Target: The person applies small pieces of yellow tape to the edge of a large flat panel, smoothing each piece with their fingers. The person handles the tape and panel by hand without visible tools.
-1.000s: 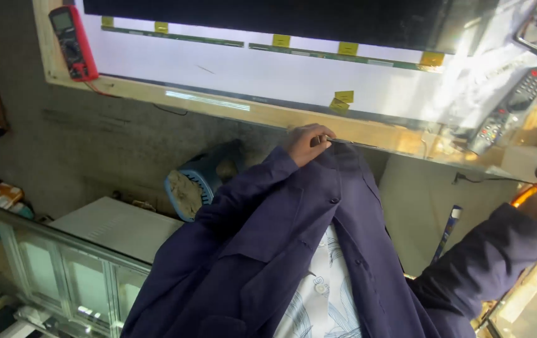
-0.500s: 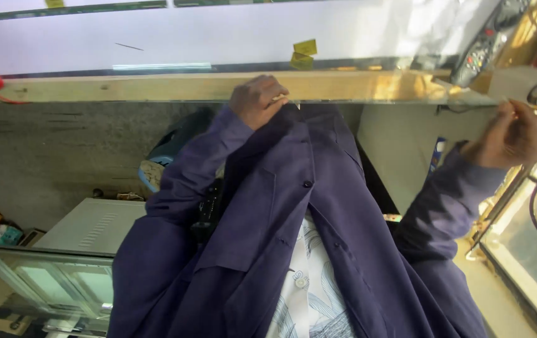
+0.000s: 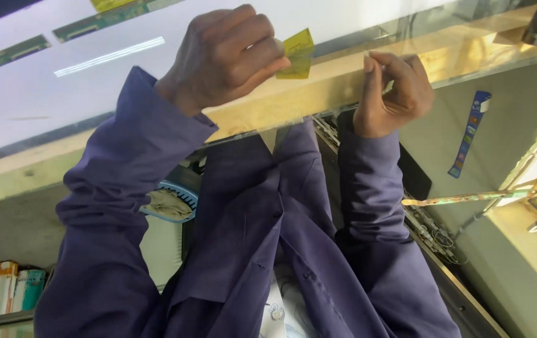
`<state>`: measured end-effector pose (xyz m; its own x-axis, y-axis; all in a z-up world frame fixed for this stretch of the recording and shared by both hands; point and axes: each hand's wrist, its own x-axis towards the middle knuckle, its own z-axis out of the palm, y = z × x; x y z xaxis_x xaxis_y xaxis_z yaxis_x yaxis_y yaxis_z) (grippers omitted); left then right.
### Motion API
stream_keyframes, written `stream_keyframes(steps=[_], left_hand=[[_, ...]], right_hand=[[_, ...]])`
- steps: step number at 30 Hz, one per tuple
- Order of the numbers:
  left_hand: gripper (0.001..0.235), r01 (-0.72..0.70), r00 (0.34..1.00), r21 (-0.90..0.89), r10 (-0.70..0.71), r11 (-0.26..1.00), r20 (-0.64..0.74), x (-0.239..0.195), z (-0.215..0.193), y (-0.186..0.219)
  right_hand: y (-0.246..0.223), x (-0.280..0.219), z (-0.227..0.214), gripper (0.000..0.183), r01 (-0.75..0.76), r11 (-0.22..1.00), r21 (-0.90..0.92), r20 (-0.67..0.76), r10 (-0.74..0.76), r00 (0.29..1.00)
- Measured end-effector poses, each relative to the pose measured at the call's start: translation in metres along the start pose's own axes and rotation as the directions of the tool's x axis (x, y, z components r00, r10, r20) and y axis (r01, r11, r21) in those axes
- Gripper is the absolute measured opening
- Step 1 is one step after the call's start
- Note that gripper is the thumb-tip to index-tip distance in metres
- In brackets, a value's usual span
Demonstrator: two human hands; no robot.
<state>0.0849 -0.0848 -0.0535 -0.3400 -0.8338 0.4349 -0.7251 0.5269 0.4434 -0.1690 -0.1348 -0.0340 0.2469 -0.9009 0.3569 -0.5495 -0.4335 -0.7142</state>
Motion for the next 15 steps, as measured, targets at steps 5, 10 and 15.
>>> stream_keyframes(steps=[5, 10, 15], left_hand=[[0.047, -0.076, 0.994, 0.126, 0.065, 0.989, 0.088, -0.001, -0.005, 0.001], [0.016, -0.232, 0.971, 0.25, 0.209, 0.94, 0.117, 0.002, -0.009, 0.004], [0.014, -0.299, 0.954, 0.129, 0.292, 0.946, 0.07, 0.01, -0.016, 0.005]], right_hand=[[0.012, -0.007, 0.008, 0.007, 0.06, 0.998, 0.034, -0.053, -0.058, 0.997], [0.008, -0.013, 0.007, 0.015, 0.037, 0.999, 0.03, -0.047, -0.036, 0.998], [0.005, -0.014, 0.009, 0.014, 0.048, 0.999, 0.004, -0.073, -0.048, 0.996]])
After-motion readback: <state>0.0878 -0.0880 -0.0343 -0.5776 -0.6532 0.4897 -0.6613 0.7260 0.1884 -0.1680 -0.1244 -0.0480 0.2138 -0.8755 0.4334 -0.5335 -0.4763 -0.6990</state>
